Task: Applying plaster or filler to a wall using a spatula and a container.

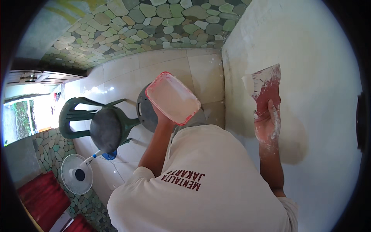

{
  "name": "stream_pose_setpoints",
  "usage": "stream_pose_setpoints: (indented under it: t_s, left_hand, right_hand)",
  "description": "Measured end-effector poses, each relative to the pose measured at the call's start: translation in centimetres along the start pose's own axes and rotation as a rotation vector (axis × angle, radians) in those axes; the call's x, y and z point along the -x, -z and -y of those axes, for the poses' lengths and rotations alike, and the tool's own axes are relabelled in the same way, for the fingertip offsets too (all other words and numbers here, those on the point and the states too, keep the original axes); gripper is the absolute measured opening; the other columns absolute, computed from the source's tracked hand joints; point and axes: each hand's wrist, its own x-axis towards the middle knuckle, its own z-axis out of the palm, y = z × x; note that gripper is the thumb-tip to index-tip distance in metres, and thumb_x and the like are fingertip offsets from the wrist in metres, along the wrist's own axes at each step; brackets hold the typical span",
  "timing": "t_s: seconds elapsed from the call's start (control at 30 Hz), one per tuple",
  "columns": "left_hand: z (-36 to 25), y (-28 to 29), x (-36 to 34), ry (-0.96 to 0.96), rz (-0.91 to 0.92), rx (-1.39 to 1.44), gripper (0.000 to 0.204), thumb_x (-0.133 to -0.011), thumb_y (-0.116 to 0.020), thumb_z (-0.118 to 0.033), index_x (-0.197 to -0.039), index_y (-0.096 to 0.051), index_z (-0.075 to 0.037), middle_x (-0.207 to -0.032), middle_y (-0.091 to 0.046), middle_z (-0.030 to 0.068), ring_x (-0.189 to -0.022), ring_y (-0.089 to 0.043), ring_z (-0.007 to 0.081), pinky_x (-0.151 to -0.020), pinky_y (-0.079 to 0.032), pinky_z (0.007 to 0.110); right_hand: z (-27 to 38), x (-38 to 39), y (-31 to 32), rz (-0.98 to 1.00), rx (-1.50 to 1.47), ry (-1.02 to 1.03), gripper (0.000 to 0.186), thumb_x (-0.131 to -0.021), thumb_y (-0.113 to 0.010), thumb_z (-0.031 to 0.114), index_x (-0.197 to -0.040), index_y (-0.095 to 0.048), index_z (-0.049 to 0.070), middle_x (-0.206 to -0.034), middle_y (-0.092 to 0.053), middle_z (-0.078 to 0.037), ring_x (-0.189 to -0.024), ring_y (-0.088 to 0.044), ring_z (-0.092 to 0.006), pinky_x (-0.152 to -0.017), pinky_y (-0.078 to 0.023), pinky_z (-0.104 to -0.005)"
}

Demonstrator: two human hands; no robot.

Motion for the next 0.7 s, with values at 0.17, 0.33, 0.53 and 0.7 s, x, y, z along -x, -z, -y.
stream_pose_setpoints:
  t_s: [0.17,0.33,0.53,0.7]
  left_hand:
    - [-1.0,-2.2,-7.8,0.070,0.366,0.135,0.059,-0.092,-0.031,-0.055,-0.133,-0.042,-0.014,-0.128,-0.051,0.0081,-0.115,-0.051,0.0314,-0.095,-0.042,0.051]
    - [-0.2,-5.4,-15.4,0.149,0.000,-0.080,0.058,-0.092,-0.034,-0.053,-0.132,-0.042,-0.013,-0.126,-0.053,0.0094,-0.112,-0.053,0.0308,-0.094,-0.043,0.051]
    - [2.1,-8.6,-23.0,0.076,0.069,-0.050,0.058,-0.092,-0.034,-0.054,-0.132,-0.043,-0.013,-0.125,-0.053,0.0091,-0.110,-0.055,0.0305,-0.093,-0.045,0.050]
    - [3.4,-11.3,-29.7,0.057,0.230,-0.084,0.054,-0.094,-0.032,-0.051,-0.131,-0.045,-0.013,-0.127,-0.052,0.0071,-0.113,-0.053,0.0278,-0.095,-0.044,0.047]
  right_hand:
    - [1.0,-7.2,-2.5,0.102,-0.035,-0.080,0.033,-0.090,-0.054,0.007,-0.122,-0.046,0.007,-0.113,-0.059,-0.009,-0.096,-0.062,-0.0223,-0.069,-0.056,-0.0381]
    - [1.6,-14.8,-5.2,0.341,-0.027,-0.253,0.044,-0.088,-0.054,0.006,-0.130,-0.040,0.005,-0.122,-0.053,-0.013,-0.106,-0.058,-0.0275,-0.079,-0.055,-0.0431]
    - [0.8,-23.3,-7.5,0.365,-0.061,-0.360,0.044,-0.085,-0.054,0.001,-0.128,-0.042,0.001,-0.116,-0.056,-0.014,-0.101,-0.061,-0.0274,-0.073,-0.056,-0.0442]
    - [0.8,-31.1,-9.1,0.414,-0.083,-0.346,0.043,-0.084,-0.055,0.000,-0.125,-0.043,0.001,-0.114,-0.058,-0.013,-0.101,-0.060,-0.0262,-0.077,-0.057,-0.0417]
